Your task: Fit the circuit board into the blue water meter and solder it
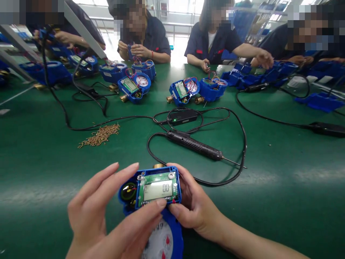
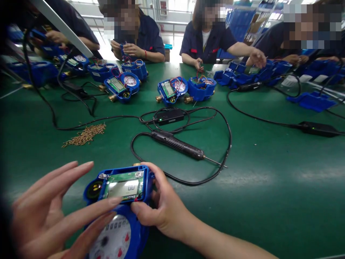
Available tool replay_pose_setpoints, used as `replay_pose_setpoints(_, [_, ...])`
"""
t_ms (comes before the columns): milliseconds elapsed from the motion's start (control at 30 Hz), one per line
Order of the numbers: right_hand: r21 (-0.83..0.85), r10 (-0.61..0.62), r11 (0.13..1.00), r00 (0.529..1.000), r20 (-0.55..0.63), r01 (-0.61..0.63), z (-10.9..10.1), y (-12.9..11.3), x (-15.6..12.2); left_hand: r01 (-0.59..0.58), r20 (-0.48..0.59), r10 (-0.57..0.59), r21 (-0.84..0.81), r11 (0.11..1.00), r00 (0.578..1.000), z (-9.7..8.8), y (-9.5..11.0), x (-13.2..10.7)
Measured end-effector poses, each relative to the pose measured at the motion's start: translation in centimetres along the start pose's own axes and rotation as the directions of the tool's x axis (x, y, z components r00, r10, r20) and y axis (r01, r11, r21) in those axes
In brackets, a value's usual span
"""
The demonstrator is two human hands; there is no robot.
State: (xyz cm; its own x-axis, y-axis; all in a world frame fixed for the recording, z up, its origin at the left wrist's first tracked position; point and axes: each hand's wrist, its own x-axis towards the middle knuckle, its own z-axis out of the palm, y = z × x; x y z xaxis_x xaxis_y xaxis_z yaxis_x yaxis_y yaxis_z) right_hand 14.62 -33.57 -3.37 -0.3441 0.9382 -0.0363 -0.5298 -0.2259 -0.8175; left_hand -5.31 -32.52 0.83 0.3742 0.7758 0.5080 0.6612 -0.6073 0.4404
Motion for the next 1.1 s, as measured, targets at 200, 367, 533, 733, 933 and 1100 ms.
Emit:
replay_pose_setpoints(200, [-0.014, -0.026, 1.000, 1.000, -0.004, 0.026, 0.0, 0.1, 0.1, -0.081, 0.105, 0.081, -0.001, 0.997, 0.991, 0.1, 1.3, 1.1])
replay_pose_setpoints(367, [-0.011, -0.021, 1.000, 1.000, 0.001, 0.021, -0.1, 0.1, 0.0, -0.106, 0.079, 0.108, -0.035, 0.994, 0.991, 0.3, 0.7, 0.8])
replay_pose_setpoints(533, [-0.024, -0.035, 0.999, 0.999, 0.004, 0.035, -0.1, 0.1, 0.1, -0.065, 0.072, 0.070, -0.059, 0.996, 0.995, 0.7, 0.6, 0.8])
replay_pose_setpoints(733, [-0.042, -0.018, 0.999, 1.000, 0.005, 0.018, 0.1, 0.0, 0.1, -0.053, 0.081, 0.058, -0.061, 0.997, 0.995, 0.7, 0.7, 0.7])
replay_pose_setpoints(933, [-0.086, -0.054, 0.995, 0.998, 0.032, 0.057, -0.1, 0.1, 0.3, -0.059, 0.059, 0.057, 0.032, 0.998, 0.997, 0.5, 1.3, 0.8])
replay_pose_setpoints(1100, [-0.157, -0.057, 0.986, 0.998, 0.041, 0.063, -0.4, 0.0, 0.5, -0.089, 0.059, 0.082, 0.127, 0.988, 0.995, 0.3, 1.8, 1.2])
